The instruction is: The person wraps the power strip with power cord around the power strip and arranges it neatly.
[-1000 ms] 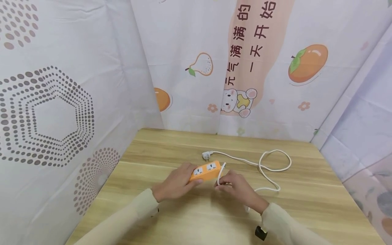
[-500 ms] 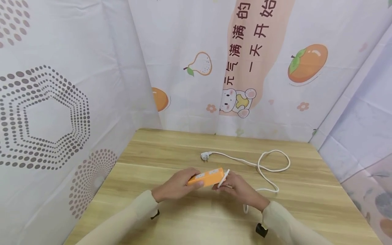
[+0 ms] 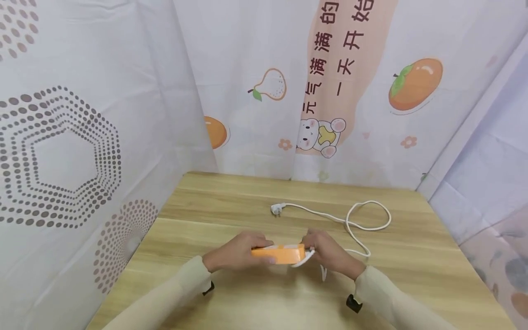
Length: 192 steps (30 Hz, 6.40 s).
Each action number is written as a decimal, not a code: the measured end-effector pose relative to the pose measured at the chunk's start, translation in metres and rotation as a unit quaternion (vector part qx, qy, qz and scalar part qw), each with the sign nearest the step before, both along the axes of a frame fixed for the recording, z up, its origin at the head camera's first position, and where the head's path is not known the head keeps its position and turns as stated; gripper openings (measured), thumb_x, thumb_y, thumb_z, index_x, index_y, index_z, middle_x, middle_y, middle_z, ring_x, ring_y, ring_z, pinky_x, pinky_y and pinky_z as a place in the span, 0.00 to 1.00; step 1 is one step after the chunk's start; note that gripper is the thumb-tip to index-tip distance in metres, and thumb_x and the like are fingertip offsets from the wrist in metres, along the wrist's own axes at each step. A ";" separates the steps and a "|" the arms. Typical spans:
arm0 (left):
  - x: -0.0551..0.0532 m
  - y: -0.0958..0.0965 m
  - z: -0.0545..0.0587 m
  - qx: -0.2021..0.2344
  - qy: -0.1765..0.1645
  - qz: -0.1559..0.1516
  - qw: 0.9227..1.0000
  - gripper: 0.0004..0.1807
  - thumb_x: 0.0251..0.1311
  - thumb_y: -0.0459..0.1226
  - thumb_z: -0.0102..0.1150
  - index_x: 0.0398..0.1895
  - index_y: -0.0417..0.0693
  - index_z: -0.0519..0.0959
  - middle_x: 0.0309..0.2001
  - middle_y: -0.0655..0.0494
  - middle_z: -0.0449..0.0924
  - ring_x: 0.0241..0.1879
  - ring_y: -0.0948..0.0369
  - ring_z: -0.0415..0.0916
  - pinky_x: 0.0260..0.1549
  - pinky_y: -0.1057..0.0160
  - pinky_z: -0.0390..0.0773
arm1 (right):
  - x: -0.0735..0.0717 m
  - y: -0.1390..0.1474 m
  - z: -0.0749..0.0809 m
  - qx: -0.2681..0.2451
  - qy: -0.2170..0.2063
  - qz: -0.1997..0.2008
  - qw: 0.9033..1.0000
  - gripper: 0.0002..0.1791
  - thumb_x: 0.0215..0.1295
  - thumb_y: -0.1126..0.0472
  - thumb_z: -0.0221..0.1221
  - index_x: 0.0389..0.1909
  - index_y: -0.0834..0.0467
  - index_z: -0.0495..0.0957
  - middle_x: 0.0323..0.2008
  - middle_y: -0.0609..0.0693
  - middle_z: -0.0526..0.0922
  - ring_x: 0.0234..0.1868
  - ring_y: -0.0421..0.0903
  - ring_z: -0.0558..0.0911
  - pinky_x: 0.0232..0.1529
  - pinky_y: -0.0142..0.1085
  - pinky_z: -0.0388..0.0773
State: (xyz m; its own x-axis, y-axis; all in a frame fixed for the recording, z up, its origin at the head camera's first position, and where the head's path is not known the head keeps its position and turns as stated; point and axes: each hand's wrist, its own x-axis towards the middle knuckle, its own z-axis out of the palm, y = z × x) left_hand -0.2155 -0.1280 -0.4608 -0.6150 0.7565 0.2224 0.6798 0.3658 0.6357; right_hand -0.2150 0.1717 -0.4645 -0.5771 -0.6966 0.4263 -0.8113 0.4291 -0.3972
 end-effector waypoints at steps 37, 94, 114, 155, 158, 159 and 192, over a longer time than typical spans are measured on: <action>0.013 0.007 -0.011 -0.198 0.270 0.049 0.941 0.34 0.67 0.70 0.49 0.43 0.51 0.84 0.34 0.63 0.79 0.31 0.68 0.70 0.26 0.69 0.71 | 0.011 -0.025 0.020 0.083 -0.121 -0.111 0.983 0.04 0.70 0.61 0.65 0.40 0.54 0.88 0.29 0.35 0.78 0.30 0.35 0.71 0.31 0.32 0.72; 0.018 0.007 -0.005 0.157 -0.253 0.128 0.946 0.21 0.78 0.55 0.49 0.65 0.61 0.76 0.54 0.52 0.78 0.48 0.53 0.78 0.42 0.54 0.80 | 0.010 -0.005 -0.007 -0.062 0.046 -0.048 0.996 0.08 0.62 0.65 0.69 0.40 0.51 0.90 0.37 0.40 0.89 0.33 0.34 0.78 0.34 0.32 0.73; 0.015 -0.002 -0.005 0.130 -0.263 0.022 0.956 0.15 0.75 0.53 0.53 0.52 0.58 0.83 0.47 0.56 0.82 0.43 0.57 0.77 0.43 0.58 0.79 | 0.008 0.003 -0.006 -0.022 0.043 -0.049 0.998 0.08 0.51 0.69 0.75 0.31 0.55 0.89 0.37 0.47 0.88 0.37 0.41 0.81 0.37 0.36 0.80; 0.020 0.013 -0.010 -0.150 0.168 0.049 0.973 0.32 0.68 0.69 0.50 0.59 0.61 0.83 0.35 0.67 0.75 0.30 0.70 0.66 0.25 0.72 0.66 | 0.014 -0.015 0.002 0.111 0.068 -0.167 0.977 0.04 0.57 0.58 0.75 0.30 0.50 0.88 0.27 0.37 0.82 0.26 0.31 0.78 0.27 0.31 0.76; 0.021 0.013 -0.010 -0.150 0.194 0.050 0.968 0.31 0.68 0.68 0.52 0.60 0.60 0.83 0.32 0.66 0.73 0.29 0.70 0.64 0.23 0.72 0.64 | 0.015 -0.018 0.006 0.106 0.038 -0.178 0.978 0.02 0.59 0.59 0.73 0.29 0.50 0.88 0.26 0.36 0.81 0.26 0.31 0.77 0.27 0.30 0.75; 0.021 0.013 -0.009 -0.149 0.197 0.052 0.968 0.30 0.68 0.67 0.52 0.59 0.60 0.83 0.32 0.66 0.72 0.29 0.70 0.63 0.23 0.72 0.63 | 0.015 -0.019 0.007 0.104 0.028 -0.179 0.978 0.02 0.60 0.60 0.72 0.29 0.50 0.88 0.26 0.37 0.81 0.26 0.30 0.76 0.27 0.30 0.75; 0.023 0.015 -0.023 -0.239 0.267 0.170 0.918 0.33 0.68 0.67 0.51 0.44 0.47 0.82 0.37 0.58 0.76 0.33 0.62 0.71 0.23 0.66 0.71 | 0.017 -0.034 0.026 0.086 -0.040 -0.160 0.983 0.08 0.67 0.54 0.69 0.28 0.49 0.88 0.21 0.33 0.80 0.19 0.28 0.68 0.23 0.28 0.68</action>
